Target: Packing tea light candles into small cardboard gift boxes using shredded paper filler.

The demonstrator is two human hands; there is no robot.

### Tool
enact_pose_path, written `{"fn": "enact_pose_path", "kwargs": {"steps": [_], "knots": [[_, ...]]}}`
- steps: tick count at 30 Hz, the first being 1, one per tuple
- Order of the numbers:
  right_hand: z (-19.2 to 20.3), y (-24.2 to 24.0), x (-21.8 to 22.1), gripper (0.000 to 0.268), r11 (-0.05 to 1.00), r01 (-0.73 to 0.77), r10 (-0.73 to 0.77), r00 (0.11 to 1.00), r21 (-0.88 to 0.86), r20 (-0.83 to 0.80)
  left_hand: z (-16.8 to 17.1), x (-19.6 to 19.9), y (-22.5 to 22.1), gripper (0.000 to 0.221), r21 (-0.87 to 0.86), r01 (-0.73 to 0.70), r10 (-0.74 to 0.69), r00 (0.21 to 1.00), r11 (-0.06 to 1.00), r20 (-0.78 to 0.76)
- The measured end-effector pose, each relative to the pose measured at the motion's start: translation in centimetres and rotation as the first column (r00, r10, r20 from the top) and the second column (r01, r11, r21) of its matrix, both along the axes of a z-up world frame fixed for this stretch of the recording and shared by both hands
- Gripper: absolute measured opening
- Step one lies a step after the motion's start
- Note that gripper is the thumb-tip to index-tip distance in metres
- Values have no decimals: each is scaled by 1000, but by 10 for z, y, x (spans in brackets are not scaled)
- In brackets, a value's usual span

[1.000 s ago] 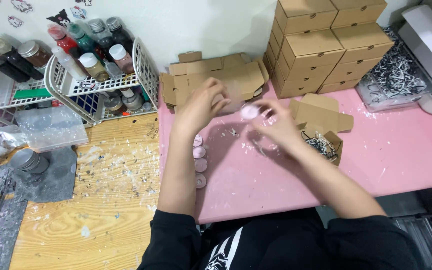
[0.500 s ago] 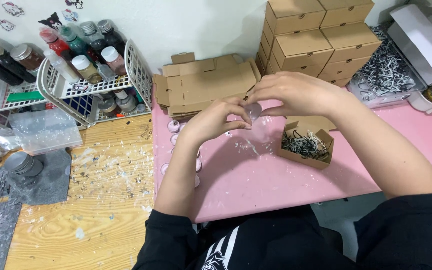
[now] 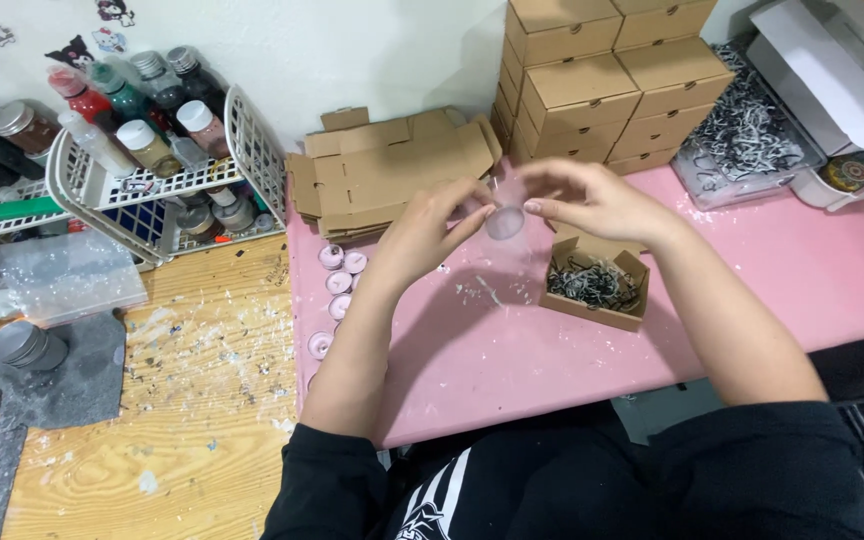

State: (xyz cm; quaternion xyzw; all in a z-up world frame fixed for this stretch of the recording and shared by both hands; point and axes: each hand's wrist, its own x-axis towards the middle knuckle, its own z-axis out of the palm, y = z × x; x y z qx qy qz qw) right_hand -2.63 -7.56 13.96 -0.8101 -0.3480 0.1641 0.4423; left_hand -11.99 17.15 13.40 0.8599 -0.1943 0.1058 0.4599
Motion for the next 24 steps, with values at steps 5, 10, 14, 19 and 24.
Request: {"fn": "enact_pose_path", "kwargs": {"steps": [5, 10, 14, 19, 24], "knots": [[-76, -27, 17, 25, 952, 76, 5, 965, 298, -263, -15, 3, -19, 19, 108, -67, 39, 968, 992, 247], [-109, -43, 14, 16, 852, 236, -79, 940, 467, -332, -35, 12, -40, 26, 72, -24, 6, 973, 997, 233], [-82, -47, -11, 26, 867, 221, -101, 956, 447, -276, -65, 23, -60, 23, -131, -67, 78, 994, 989, 79], [-92, -75, -8, 36, 872, 303, -151, 914, 384, -377, -86, 26, -81, 33, -292, -33, 71, 990, 956, 120], [-106, -119, 8, 41, 834, 361, -252, 922, 417, -295, -100, 28, -84, 88, -397, -12, -148, 917, 918, -371]]}}
